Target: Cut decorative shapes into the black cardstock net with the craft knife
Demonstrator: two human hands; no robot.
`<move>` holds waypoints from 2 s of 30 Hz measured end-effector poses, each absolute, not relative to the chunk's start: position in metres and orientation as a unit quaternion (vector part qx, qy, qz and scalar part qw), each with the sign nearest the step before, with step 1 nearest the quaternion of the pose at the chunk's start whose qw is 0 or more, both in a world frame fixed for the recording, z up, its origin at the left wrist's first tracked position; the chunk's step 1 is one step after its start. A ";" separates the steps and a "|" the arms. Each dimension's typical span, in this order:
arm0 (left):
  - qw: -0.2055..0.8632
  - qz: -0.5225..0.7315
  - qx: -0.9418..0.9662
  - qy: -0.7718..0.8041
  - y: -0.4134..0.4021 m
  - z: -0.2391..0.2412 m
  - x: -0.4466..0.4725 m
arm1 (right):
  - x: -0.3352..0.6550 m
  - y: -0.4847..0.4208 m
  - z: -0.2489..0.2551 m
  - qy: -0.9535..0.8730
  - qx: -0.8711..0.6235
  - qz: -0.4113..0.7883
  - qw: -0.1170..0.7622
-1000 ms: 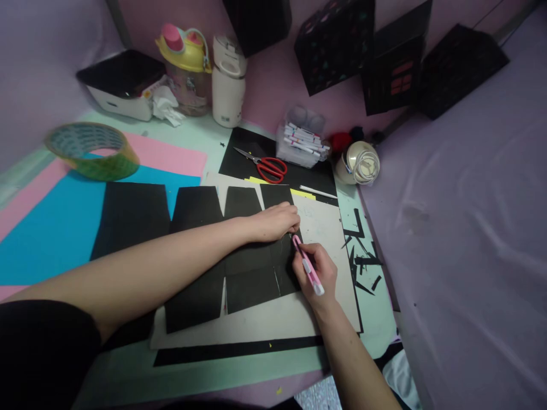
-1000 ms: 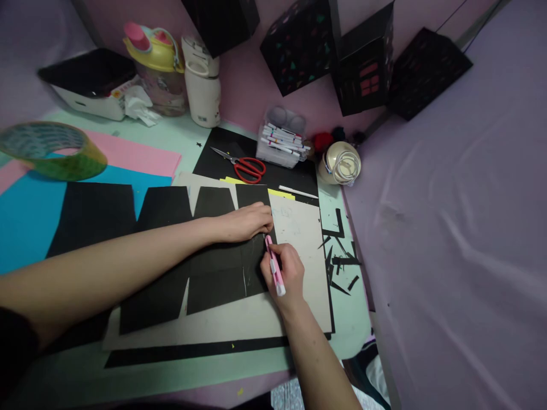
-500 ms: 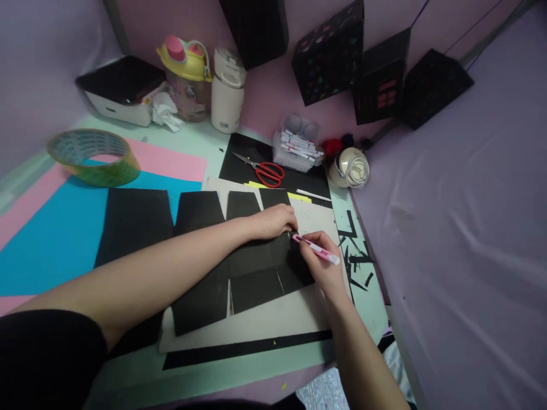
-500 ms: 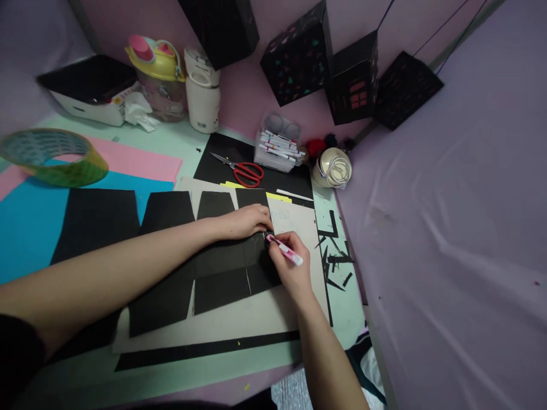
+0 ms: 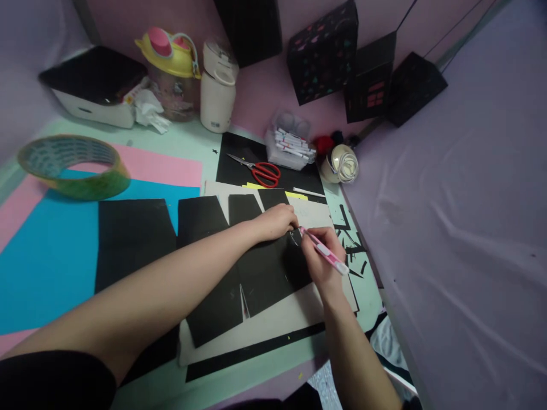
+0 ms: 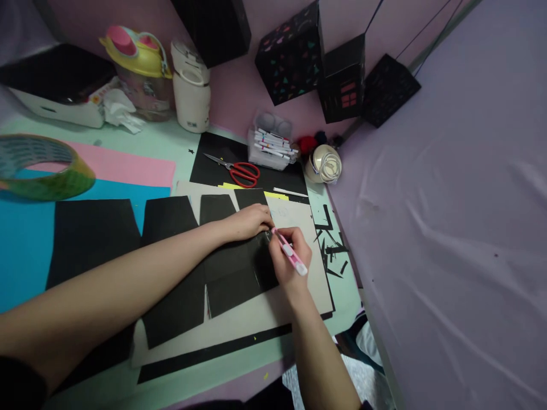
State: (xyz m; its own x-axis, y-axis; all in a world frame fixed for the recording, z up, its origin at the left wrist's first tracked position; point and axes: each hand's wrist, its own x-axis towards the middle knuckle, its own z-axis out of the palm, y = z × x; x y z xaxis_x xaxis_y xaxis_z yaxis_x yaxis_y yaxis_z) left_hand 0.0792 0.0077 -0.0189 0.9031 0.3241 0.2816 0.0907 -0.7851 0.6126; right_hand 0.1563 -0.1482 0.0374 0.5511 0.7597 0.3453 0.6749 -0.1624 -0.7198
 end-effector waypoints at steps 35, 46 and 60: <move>0.302 0.147 0.931 0.139 0.004 -0.010 0.078 | 0.160 -0.142 -0.007 -0.459 -0.765 0.049 0.450; 0.301 0.154 0.931 0.139 0.005 -0.016 0.080 | 0.160 -0.143 -0.005 -0.457 -0.768 0.052 0.446; 0.287 0.153 0.936 0.131 0.007 -0.010 0.078 | 0.159 -0.140 -0.007 -0.437 -0.756 0.062 0.483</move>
